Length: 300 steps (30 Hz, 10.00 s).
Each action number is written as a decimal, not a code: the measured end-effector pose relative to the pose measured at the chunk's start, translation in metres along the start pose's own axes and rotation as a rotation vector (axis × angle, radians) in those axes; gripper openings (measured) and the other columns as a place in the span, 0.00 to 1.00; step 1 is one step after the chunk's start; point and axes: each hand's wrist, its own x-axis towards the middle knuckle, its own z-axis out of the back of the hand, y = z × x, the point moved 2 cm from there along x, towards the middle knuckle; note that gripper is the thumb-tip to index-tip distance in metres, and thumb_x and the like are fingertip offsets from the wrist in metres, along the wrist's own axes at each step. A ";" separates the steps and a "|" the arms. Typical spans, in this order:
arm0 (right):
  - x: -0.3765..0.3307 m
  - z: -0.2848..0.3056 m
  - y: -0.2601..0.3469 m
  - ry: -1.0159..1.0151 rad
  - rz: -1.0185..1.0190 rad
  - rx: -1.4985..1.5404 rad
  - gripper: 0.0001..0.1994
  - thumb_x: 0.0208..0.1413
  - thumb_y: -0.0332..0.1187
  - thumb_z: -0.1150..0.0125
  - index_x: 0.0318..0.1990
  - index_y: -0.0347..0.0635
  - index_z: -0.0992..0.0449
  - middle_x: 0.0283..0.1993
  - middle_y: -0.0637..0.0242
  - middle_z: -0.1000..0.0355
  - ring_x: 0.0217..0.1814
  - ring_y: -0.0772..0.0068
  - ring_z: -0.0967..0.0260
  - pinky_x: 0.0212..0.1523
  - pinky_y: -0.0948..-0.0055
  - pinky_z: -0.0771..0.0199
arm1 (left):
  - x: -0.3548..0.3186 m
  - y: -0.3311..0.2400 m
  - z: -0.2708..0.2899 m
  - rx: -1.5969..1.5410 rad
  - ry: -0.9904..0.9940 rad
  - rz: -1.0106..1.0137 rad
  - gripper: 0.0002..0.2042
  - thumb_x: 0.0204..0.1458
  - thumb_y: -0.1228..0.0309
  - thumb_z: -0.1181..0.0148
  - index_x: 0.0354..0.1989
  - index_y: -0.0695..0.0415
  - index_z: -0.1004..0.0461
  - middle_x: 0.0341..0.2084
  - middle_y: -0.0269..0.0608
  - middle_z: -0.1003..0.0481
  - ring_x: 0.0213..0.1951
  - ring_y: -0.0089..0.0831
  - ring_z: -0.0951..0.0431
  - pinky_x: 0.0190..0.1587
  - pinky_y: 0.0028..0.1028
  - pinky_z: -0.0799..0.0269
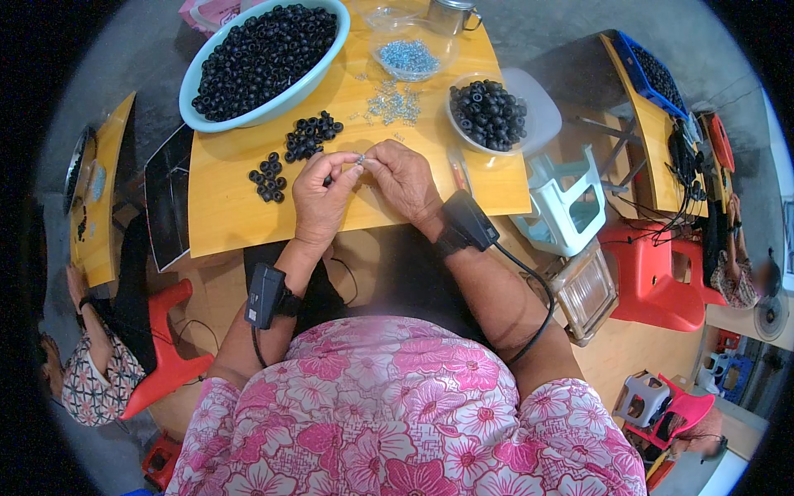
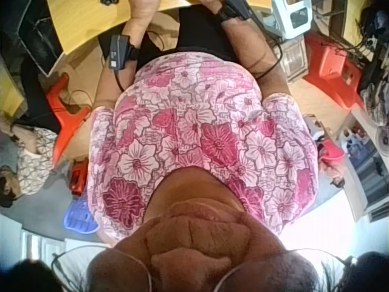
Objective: Manually assembling small black plastic components by inserting small blue pieces.
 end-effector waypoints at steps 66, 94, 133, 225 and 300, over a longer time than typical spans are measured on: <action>-0.004 -0.003 -0.009 -0.105 -0.151 0.323 0.05 0.51 0.22 0.44 0.35 0.34 0.24 0.31 0.64 0.27 0.33 0.78 0.31 0.36 0.80 0.31 | 0.001 0.007 -0.003 -0.002 -0.018 -0.058 0.04 0.48 0.75 0.40 0.31 0.61 0.23 0.21 0.39 0.30 0.24 0.28 0.29 0.29 0.25 0.33; -0.004 -0.004 -0.005 -0.115 -0.094 0.229 0.04 0.49 0.22 0.42 0.34 0.36 0.25 0.28 0.64 0.28 0.30 0.78 0.31 0.33 0.81 0.32 | 0.001 0.004 -0.001 -0.045 0.001 0.006 0.05 0.46 0.76 0.40 0.32 0.63 0.24 0.21 0.38 0.31 0.23 0.24 0.30 0.28 0.22 0.33; 0.003 0.009 0.007 -0.211 -0.479 0.329 0.06 0.53 0.23 0.45 0.38 0.33 0.26 0.33 0.69 0.27 0.32 0.83 0.32 0.32 0.83 0.31 | -0.028 -0.021 0.034 -0.408 0.119 0.412 0.09 0.59 0.73 0.57 0.39 0.60 0.29 0.23 0.33 0.34 0.21 0.18 0.31 0.22 0.15 0.36; -0.064 -0.056 0.082 0.206 -0.209 0.126 0.10 0.49 0.22 0.41 0.41 0.37 0.26 0.32 0.63 0.29 0.33 0.75 0.30 0.35 0.78 0.30 | -0.107 0.028 0.071 -1.187 0.260 0.692 0.12 0.55 0.79 0.47 0.47 0.58 0.33 0.38 0.33 0.30 0.38 0.22 0.27 0.46 0.23 0.28; -0.069 -0.048 0.056 0.292 -0.601 0.599 0.07 0.56 0.27 0.44 0.40 0.36 0.26 0.29 0.74 0.29 0.27 0.86 0.34 0.28 0.86 0.34 | -0.107 0.029 0.069 -0.985 0.304 0.634 0.11 0.52 0.81 0.46 0.44 0.59 0.32 0.36 0.33 0.32 0.40 0.20 0.29 0.45 0.23 0.29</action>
